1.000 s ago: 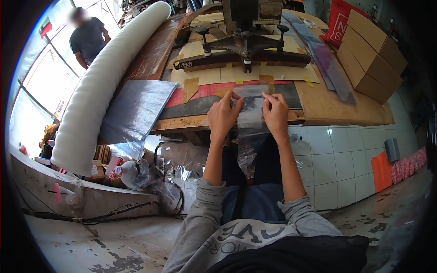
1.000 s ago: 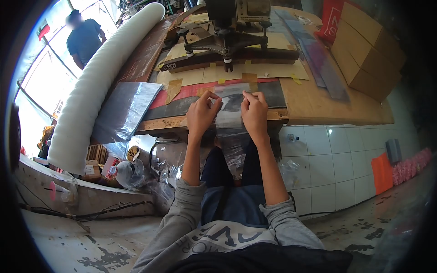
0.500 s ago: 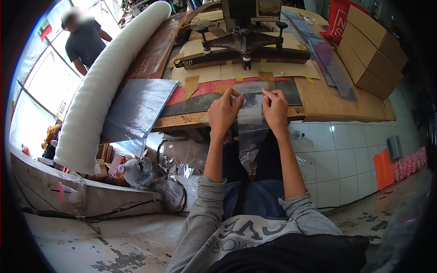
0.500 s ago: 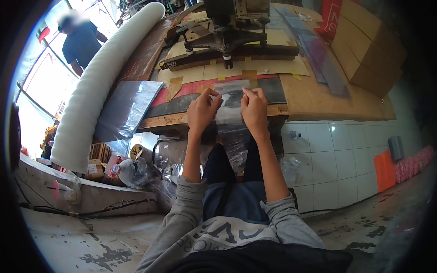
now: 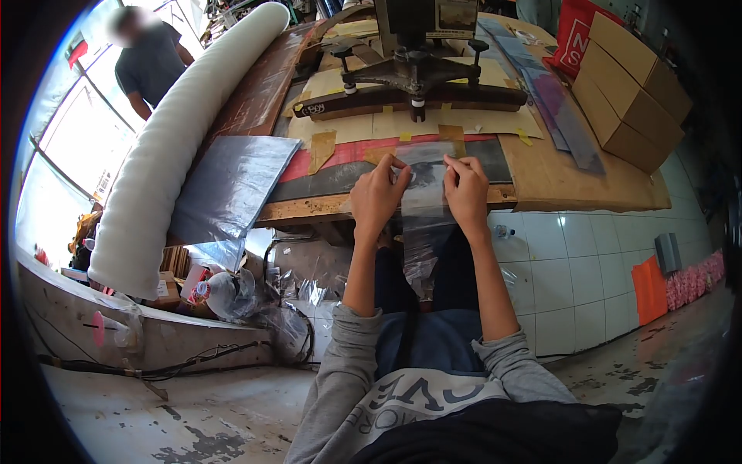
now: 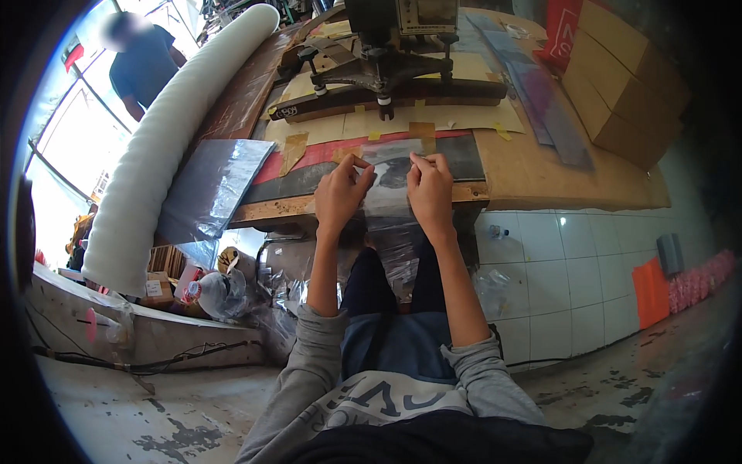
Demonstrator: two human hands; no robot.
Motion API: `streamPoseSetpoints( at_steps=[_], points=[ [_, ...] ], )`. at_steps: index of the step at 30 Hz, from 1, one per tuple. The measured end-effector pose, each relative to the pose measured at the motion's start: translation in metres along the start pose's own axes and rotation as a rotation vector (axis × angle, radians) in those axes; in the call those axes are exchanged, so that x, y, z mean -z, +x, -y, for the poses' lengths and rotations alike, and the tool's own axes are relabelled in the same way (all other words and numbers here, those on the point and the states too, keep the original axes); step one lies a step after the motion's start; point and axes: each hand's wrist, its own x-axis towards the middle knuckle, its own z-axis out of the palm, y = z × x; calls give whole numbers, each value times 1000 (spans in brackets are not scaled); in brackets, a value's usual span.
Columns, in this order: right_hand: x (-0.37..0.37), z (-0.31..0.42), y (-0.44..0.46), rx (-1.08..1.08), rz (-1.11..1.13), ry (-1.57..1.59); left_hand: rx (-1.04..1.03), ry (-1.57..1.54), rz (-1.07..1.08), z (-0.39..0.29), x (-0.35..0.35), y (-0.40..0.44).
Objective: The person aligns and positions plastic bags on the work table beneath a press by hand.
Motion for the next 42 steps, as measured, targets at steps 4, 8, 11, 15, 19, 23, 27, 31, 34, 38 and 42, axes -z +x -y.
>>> streamPoseSetpoints(
  at_steps=[4, 8, 11, 15, 19, 23, 27, 31, 34, 38, 42],
  points=[
    [0, 1, 0, -37, 19, 31, 3, -13, -8, 1, -2, 0],
    [0, 1, 0, 0, 5, 5, 5, -4, -4, 1, -2, 0],
    [-1, -1, -1, 4, 3, 9, 9, -6, -1, 2, -2, 0],
    [0, -1, -1, 2, 2, 10, 4, -8, 1, 2, -2, 0],
    [-1, -1, -1, 9, -4, 8, -6, -3, -6, 2, -2, 0],
    [-1, -1, 0, 30, -12, -5, -16, -7, -13, 0, -1, -1],
    [-1, -1, 0, 28, -14, -1, -3, -9, -4, 1, -1, 0],
    [0, 0, 0, 22, -4, -3, -29, -12, -28, 3, -2, -1],
    [1, 1, 0, 2, 7, 4, -10, -9, -18, 0, -1, -1],
    [1, 0, 0, 4, 5, 0, -43, -40, 14, 4, -1, -1],
    [2, 0, 1, -1, -2, 17, -35, -148, 94, 6, 5, 1]
  ],
)
